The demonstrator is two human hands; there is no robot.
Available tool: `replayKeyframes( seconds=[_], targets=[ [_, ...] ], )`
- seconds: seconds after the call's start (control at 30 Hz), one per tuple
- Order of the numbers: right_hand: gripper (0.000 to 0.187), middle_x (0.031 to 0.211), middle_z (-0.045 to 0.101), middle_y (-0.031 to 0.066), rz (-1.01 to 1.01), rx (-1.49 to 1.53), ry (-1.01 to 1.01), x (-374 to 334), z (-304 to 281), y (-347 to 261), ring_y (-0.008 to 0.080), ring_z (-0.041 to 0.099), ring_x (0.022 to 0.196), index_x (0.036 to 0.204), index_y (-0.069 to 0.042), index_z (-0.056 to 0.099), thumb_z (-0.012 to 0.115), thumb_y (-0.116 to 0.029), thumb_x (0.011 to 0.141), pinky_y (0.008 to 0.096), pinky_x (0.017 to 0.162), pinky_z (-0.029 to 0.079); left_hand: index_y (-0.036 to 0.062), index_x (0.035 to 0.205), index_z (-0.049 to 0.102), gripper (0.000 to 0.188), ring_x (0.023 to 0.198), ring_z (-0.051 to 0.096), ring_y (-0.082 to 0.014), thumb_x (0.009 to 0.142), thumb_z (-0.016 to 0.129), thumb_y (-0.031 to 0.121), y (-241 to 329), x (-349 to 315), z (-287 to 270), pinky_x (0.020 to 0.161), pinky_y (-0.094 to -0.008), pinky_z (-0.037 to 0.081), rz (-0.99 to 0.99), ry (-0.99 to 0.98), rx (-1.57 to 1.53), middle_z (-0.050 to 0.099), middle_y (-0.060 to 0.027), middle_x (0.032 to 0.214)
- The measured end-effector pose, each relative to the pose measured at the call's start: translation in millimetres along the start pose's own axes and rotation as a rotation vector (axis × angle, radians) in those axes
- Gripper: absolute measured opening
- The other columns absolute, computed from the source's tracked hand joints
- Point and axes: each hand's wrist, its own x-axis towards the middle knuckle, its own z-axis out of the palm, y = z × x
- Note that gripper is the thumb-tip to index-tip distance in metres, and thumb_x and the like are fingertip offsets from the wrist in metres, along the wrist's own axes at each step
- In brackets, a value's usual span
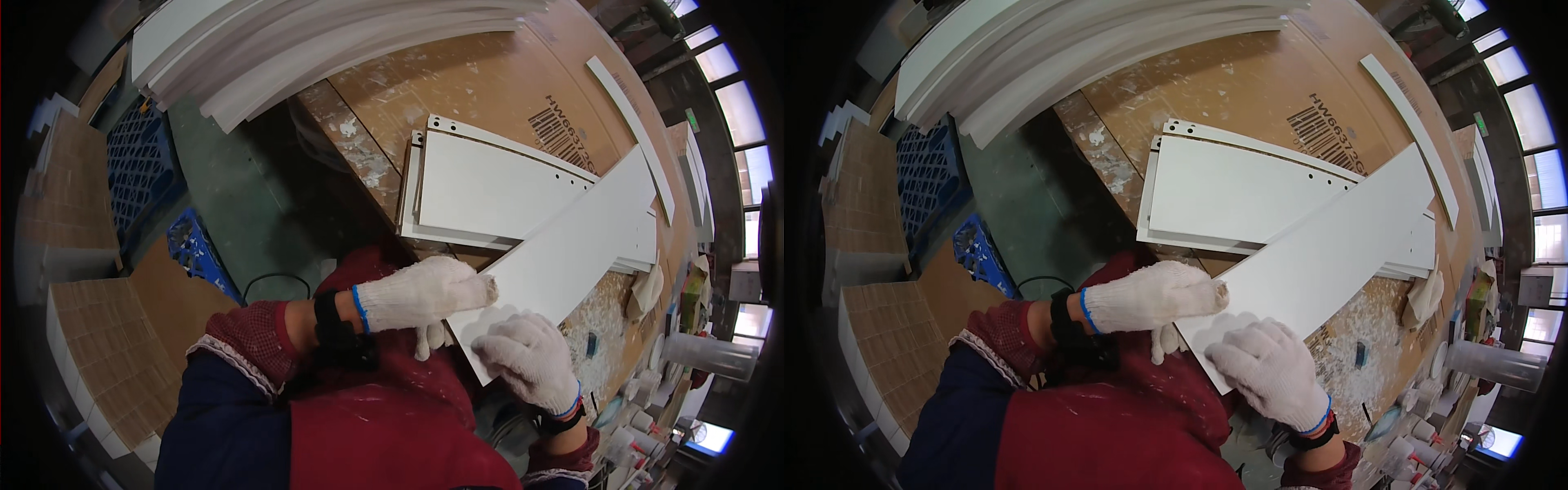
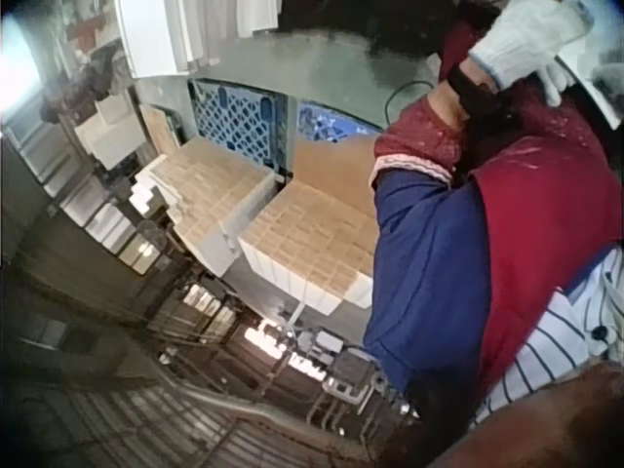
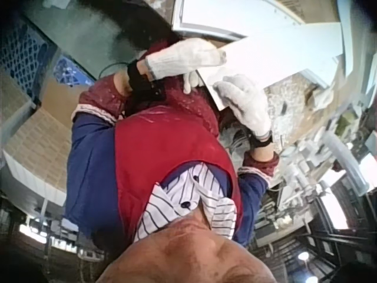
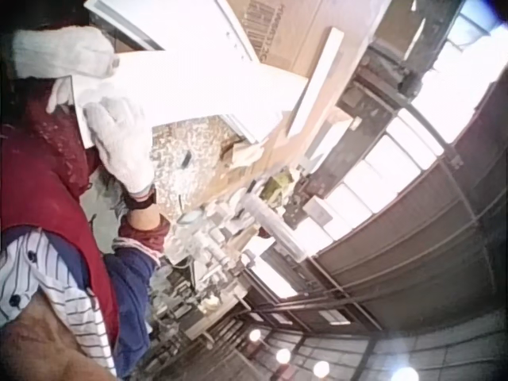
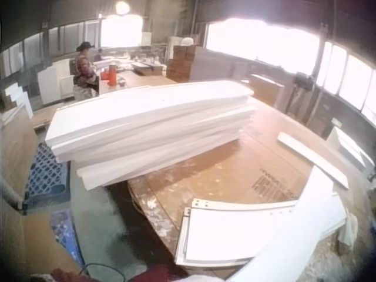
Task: The person sands the edges and surfaces of white rectangular wood panels using a sanding block. They repeatedly flip and reposition each panel to treat all sides, then stack the finished pieces on the workbench.
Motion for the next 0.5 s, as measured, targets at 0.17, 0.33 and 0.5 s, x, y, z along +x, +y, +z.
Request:
replayKeyframes(
  seconds=[0.17, 0.33, 0.5],
  targets=[
    [0.032, 0.097, 0.063, 0.0023, -0.091, -0.096, -0.038, -3, -1, -5, 0.0265, 0.061, 0.088, 0.107, -0.015, 0.068, 0.07, -0.015, 0.075, 0.0405, 0.074, 0.048, -0.0097, 0.101, 0.057, 0.053, 0.047, 0.065, -0.0265, 0.1, 0.05, 0.043, 0, 2, -2, 0.04, -0.0335, 0.057, -0.006, -0.021, -0.011, 0.065, -0.0196, 0.077],
    [0.026, 0.1, 0.066, 0.0058, 0.053, 0.314, 0.054, -15, -17, 4, 0.027, 0.063, 0.094, 0.101, -0.012, 0.066, 0.066, -0.009, 0.075, 0.0393, 0.079, 0.049, -0.0081, 0.098, 0.058, 0.06, 0.051, 0.066, -0.0243, 0.1, 0.045, 0.05, -1, 2, -5, 0.042, -0.034, 0.059, 0.017, -0.003, -0.012, 0.066, -0.0178, 0.078],
    [0.024, 0.09, 0.065, 0.0095, 0.304, -0.027, 0.42, -19, -8, 13, 0.031, 0.062, 0.082, 0.097, -0.009, 0.067, 0.068, -0.003, 0.073, 0.0396, 0.073, 0.048, -0.0072, 0.115, 0.058, 0.076, 0.064, 0.07, -0.0273, 0.102, 0.029, 0.061, -9, 0, -12, 0.053, -0.0371, 0.064, 0.003, 0.052, -0.115, 0.067, -0.0209, 0.095]
  ],
)
